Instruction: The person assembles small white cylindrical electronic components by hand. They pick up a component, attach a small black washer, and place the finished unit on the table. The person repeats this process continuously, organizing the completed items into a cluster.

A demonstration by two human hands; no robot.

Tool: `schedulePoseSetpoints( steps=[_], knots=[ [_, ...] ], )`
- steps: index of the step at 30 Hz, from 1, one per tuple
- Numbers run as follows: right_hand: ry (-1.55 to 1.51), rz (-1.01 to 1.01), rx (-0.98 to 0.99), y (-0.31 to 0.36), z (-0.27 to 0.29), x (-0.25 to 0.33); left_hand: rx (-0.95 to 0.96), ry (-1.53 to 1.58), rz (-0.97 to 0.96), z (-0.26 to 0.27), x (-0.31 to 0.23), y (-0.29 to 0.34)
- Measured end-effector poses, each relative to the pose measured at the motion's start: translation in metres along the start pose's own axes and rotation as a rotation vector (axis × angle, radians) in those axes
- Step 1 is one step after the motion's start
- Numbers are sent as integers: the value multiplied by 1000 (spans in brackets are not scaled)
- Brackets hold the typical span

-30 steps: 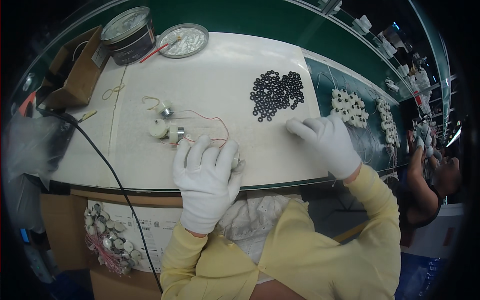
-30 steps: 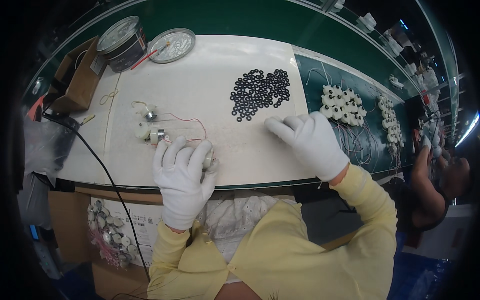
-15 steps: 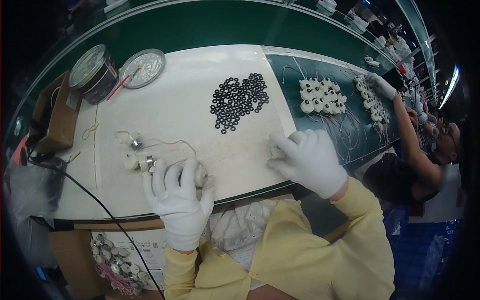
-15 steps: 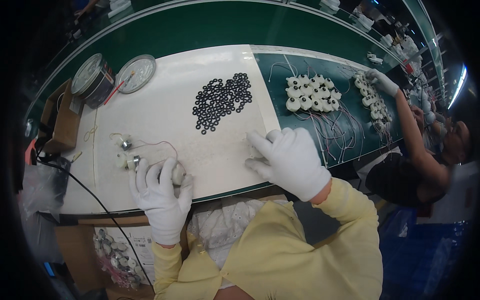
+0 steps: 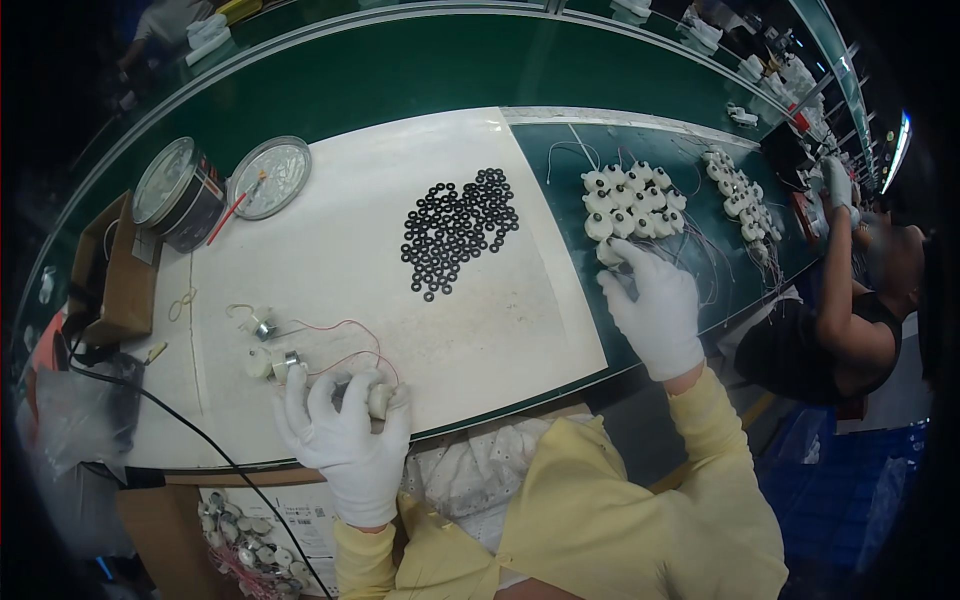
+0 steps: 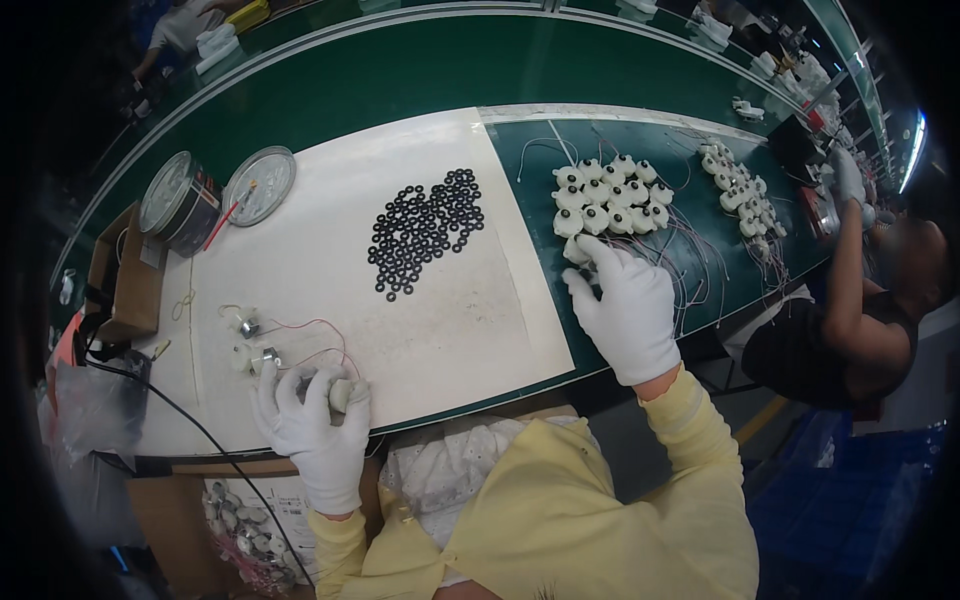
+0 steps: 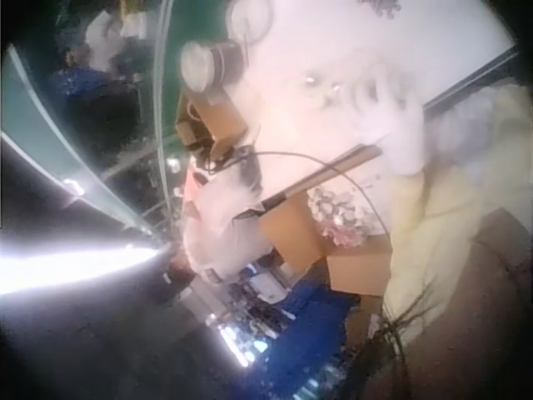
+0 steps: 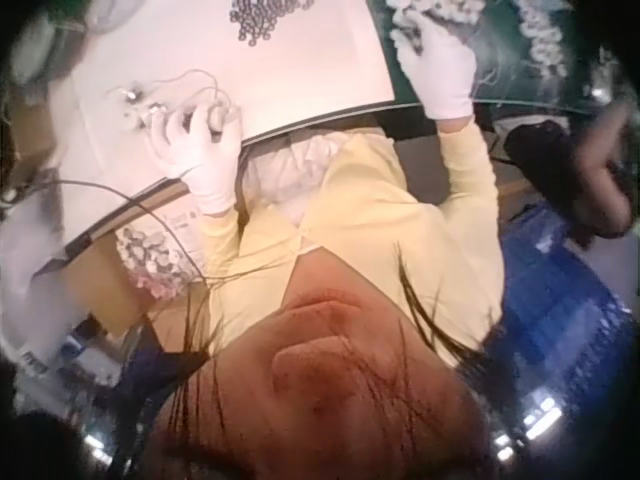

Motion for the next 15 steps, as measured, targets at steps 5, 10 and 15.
schedulePoseSetpoints(
  steps=[5,10,15],
  knots=[
    [49,-31,-18,-9,-4,-9,-27,3,-15,7,-2,-3],
    [11,28,-78,-13,-8,-14,11,-6,-54,6,-3,-3],
    [-363,-76,-103,5,1,25,8,-65,-84,1,0,0]
  ],
)
Point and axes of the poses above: each hand's wrist, its own y-axis away from the middle knuckle, its own z-axis out of the back of the hand, x = y × z, the point moved 1 cm from there along -y, towards the middle knuckle, and after that the axes turned 5 degrees about x, right-handed, at the moved point
